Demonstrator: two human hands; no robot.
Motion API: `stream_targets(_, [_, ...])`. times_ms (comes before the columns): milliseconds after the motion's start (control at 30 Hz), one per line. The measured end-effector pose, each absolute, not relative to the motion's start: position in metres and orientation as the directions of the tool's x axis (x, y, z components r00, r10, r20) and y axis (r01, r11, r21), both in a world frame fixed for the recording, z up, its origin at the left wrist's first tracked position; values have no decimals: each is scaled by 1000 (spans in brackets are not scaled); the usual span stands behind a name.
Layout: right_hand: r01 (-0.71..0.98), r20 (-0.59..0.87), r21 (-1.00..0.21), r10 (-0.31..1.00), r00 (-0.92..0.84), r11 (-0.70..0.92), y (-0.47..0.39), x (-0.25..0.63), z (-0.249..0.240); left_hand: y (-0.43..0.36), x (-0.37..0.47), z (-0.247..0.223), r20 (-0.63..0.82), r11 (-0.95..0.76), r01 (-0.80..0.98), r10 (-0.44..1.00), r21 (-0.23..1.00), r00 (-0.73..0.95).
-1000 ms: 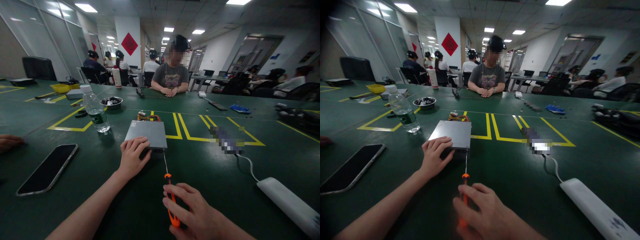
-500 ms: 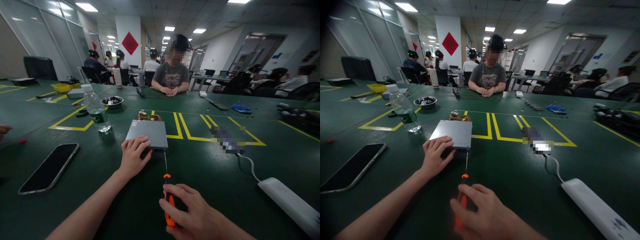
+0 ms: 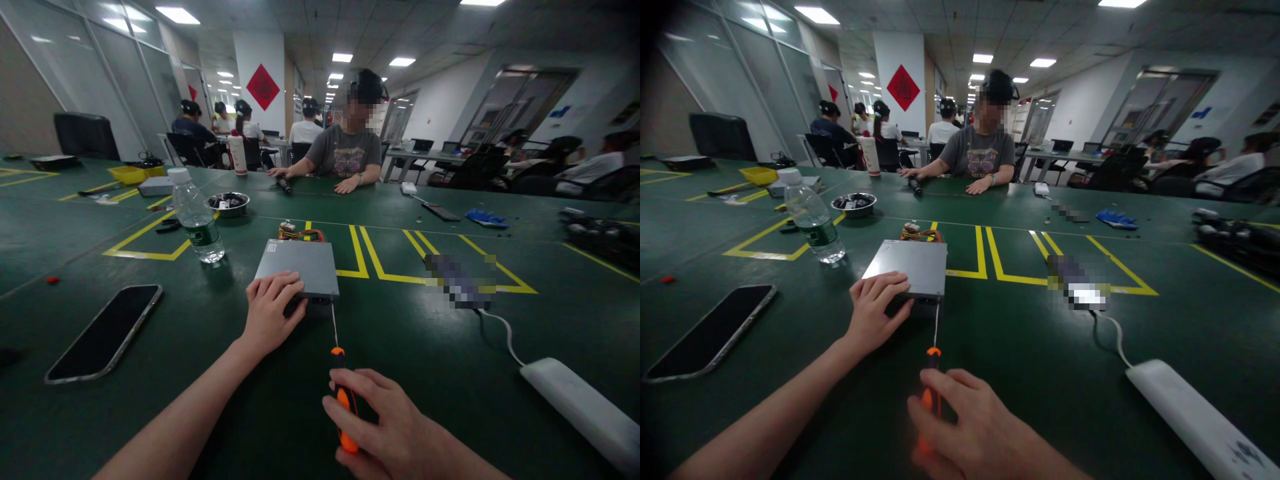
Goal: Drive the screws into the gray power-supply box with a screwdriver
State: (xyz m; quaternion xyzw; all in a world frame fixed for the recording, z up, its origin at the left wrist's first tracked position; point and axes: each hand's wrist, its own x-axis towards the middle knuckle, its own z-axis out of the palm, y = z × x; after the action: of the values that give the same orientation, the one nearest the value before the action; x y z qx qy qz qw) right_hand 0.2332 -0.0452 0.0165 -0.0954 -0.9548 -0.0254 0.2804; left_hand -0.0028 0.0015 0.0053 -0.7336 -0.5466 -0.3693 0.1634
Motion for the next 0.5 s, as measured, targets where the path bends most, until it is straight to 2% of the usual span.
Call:
stream_targets(100, [186, 629, 33, 124, -767, 982, -44, 235, 16, 2, -3, 4, 722, -354, 920, 680, 169, 129])
stream_targets(200, [197, 695, 7, 137, -706, 980, -43, 238, 12, 2, -3, 4, 723, -356, 919, 679, 172, 127])
stream_targets(333, [218, 659, -49, 196, -726, 975, -44, 237, 10, 1, -3, 4, 723, -359, 917, 679, 174, 128])
stream_targets(500, [191, 587, 52, 124, -800, 980, -45, 234, 17, 1, -3, 5, 722, -354, 920, 680, 169, 129])
